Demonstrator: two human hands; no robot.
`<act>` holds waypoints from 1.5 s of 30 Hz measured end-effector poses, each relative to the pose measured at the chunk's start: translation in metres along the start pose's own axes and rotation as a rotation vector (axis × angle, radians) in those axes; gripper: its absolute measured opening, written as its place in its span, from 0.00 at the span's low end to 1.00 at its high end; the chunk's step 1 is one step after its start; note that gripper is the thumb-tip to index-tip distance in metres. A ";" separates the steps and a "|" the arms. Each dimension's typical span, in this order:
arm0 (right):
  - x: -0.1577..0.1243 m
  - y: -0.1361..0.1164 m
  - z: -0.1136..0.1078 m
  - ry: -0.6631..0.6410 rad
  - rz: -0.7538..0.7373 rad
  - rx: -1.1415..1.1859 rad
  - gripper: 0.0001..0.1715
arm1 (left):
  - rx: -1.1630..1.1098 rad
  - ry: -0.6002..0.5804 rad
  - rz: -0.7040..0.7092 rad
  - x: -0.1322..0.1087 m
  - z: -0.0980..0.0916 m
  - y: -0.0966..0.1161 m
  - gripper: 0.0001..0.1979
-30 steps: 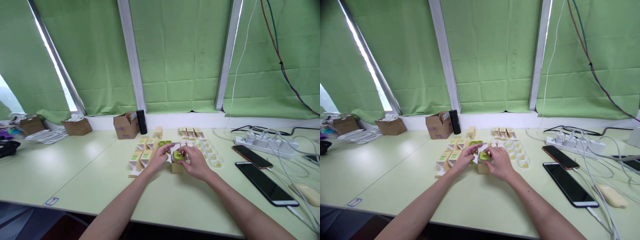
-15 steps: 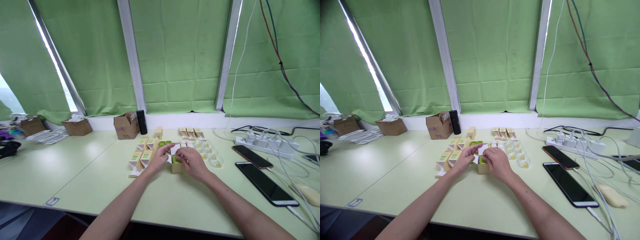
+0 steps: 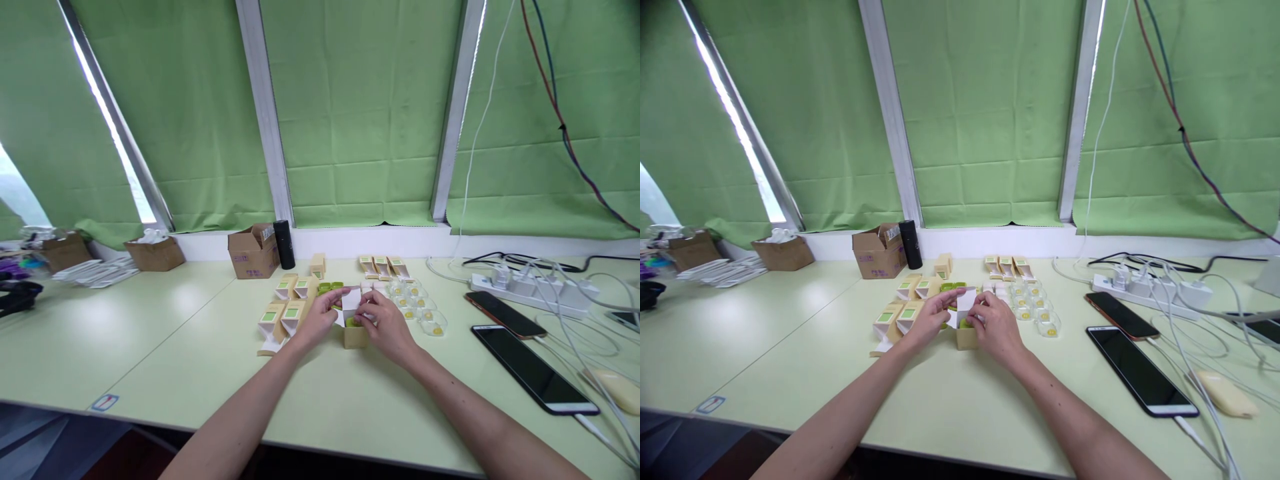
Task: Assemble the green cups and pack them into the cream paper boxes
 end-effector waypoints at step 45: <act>-0.005 0.051 0.011 0.128 0.468 0.390 0.14 | 0.018 0.011 0.042 -0.007 0.014 0.001 0.24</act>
Point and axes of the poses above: each hand's wrist, its own x-axis towards the middle knuckle, its own z-axis out of the palm, y = z × x, the point moved 8 cm from there along x, towards the middle knuckle, and after that the axes turned 15 degrees about -x, right-handed, at the moved point
